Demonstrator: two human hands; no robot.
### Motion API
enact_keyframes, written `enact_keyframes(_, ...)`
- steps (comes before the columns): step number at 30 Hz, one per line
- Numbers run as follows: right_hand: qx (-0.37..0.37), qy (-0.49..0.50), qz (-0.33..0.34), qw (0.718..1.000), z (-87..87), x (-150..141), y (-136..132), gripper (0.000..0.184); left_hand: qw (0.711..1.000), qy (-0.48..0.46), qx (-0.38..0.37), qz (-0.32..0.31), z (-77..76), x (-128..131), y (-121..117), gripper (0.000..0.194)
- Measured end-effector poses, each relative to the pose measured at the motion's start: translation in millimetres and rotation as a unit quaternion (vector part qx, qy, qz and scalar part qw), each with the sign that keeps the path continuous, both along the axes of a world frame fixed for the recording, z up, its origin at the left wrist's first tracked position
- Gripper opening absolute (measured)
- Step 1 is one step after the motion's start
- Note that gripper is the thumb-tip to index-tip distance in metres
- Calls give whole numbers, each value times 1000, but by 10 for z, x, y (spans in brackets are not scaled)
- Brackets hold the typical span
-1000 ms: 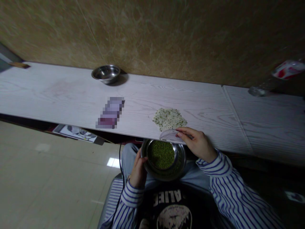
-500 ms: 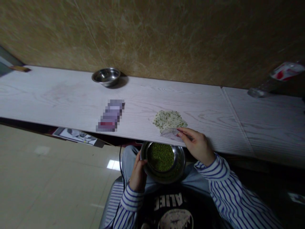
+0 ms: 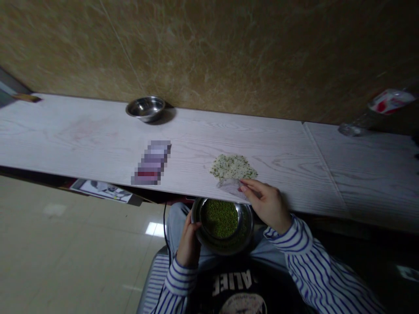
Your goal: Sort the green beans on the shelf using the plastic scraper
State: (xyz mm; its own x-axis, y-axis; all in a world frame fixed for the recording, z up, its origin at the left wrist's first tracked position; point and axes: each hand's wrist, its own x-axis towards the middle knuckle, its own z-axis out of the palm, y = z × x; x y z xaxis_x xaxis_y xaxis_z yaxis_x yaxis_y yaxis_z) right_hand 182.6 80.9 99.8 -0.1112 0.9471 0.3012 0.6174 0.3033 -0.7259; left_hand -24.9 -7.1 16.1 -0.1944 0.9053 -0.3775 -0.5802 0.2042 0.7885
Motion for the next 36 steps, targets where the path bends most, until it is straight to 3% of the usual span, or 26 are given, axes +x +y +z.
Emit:
enact_keyframes(5, 3, -9, -6, 1000, -20, -103, 48, 24, 1000, -10, -9, 4, -18, -8, -19, 53)
enact_keyframes(15, -3, 34, -50, 998, 4, 153, 276, 27, 1000, -20, -8, 2, -91, -7, -23, 50)
enact_keyframes(21, 30, -9, -32, 999, 160, 95, 579, 25, 1000, -29, -2, 3, -81, -21, -20, 50)
enact_keyframes(26, 23, -42, -1, 999, 146, -43, 812, 25, 1000, -16, -10, 14, -54, -29, -35, 50)
enact_keyframes(36, -33, -29, 52, 998, 152, -70, 801, 23, 1000, -11, -13, 25, 18, -77, -4, 51)
